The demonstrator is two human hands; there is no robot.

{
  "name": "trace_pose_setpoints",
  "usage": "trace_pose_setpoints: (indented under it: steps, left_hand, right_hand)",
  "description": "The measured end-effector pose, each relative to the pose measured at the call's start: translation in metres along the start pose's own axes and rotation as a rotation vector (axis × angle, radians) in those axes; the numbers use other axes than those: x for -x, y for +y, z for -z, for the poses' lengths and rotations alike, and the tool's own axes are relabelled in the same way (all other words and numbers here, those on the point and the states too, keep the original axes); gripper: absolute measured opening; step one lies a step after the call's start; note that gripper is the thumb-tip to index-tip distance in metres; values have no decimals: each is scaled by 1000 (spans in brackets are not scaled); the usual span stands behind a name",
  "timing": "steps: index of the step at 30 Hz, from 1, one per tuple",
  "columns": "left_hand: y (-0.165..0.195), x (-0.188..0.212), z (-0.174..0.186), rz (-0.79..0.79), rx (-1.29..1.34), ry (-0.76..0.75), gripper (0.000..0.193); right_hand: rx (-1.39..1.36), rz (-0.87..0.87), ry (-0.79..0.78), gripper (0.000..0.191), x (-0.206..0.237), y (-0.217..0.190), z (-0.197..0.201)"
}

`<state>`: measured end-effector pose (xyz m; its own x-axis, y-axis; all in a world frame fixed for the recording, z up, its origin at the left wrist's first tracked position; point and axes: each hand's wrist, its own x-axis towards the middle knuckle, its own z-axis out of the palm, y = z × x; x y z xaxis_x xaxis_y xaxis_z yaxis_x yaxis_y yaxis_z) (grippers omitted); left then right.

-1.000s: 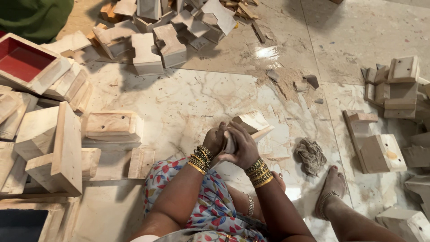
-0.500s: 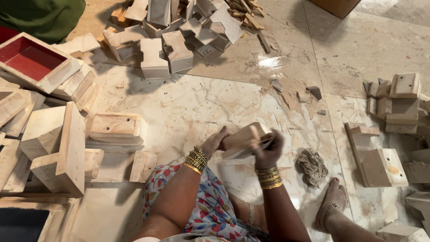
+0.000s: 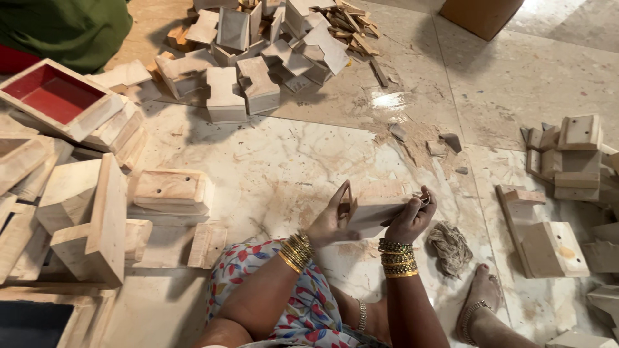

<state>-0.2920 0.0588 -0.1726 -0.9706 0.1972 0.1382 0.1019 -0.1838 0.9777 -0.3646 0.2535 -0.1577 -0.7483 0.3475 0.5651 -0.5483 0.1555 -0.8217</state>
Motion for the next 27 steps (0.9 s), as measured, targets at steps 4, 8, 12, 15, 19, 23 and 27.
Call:
trace_pose_setpoints:
  steps: [4,8,12,15,19,23,27]
  left_hand:
    - [-2,-8,-12,-10,-105,137,127]
    - [-3,-7,-19,103,-387,44,64]
    - [4,0,-28,-108,-414,96,48]
    - [10,-1,-29,-270,-509,124,43]
    - [10,-4,-35,-286,-629,147,44]
    - [-4,-2,-39,-180,-765,151,43]
    - [-25,-3,-38,-355,-773,163,50]
  right_hand:
    - [105,-9,-5,65,-14,-11,3]
    - [229,-35,-81,64,-40,-42,8]
    - [760,129,-415,58,-56,-78,8]
    - [745,86,-516,64,-59,-97,3]
    - [886,-131,-721,77,-65,-113,-6]
    - [1002,36,-846,80,-61,-129,-16]
    - [901,-89,-1010,84,-27,-145,-31]
